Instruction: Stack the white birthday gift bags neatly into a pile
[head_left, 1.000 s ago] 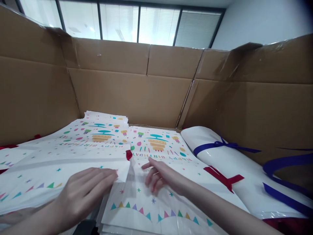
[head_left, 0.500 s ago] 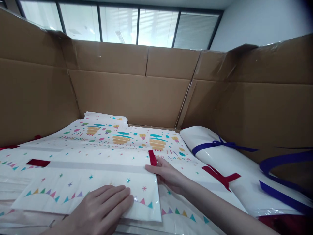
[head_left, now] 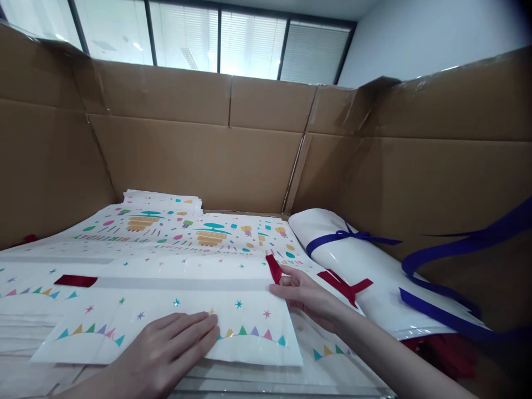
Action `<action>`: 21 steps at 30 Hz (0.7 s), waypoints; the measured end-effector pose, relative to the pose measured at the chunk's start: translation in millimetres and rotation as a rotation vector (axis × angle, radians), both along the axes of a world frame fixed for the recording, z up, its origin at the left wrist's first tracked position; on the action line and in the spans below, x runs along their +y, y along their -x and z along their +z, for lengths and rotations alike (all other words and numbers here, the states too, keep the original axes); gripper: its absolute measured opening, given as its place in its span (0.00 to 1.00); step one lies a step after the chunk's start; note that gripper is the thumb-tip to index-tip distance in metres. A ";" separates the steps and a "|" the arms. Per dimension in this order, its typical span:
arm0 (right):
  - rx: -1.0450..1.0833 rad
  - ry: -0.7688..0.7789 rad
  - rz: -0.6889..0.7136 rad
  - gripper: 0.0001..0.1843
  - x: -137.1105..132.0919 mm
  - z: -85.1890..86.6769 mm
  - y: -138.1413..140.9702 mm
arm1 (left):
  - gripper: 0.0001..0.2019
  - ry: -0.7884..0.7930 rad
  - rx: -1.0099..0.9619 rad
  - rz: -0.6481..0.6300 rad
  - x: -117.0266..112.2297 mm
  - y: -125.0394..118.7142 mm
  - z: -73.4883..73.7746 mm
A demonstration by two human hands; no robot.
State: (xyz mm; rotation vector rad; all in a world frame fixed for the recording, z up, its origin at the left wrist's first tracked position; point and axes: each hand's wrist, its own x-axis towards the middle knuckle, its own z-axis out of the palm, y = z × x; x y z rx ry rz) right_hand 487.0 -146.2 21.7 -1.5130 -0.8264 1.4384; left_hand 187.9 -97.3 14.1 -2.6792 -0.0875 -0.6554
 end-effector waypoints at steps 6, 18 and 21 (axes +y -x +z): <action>-0.157 0.044 -0.092 0.45 -25.3 2.0 -30.9 | 0.25 0.032 0.115 0.020 0.2 1.3 -11.4; -0.323 0.175 -0.218 0.45 -55.7 2.0 -63.7 | 0.33 0.057 0.242 0.151 11.1 24.2 -20.8; -0.326 0.167 -0.215 0.51 -57.5 1.3 -71.0 | 0.33 0.101 0.253 0.153 9.8 24.7 -14.8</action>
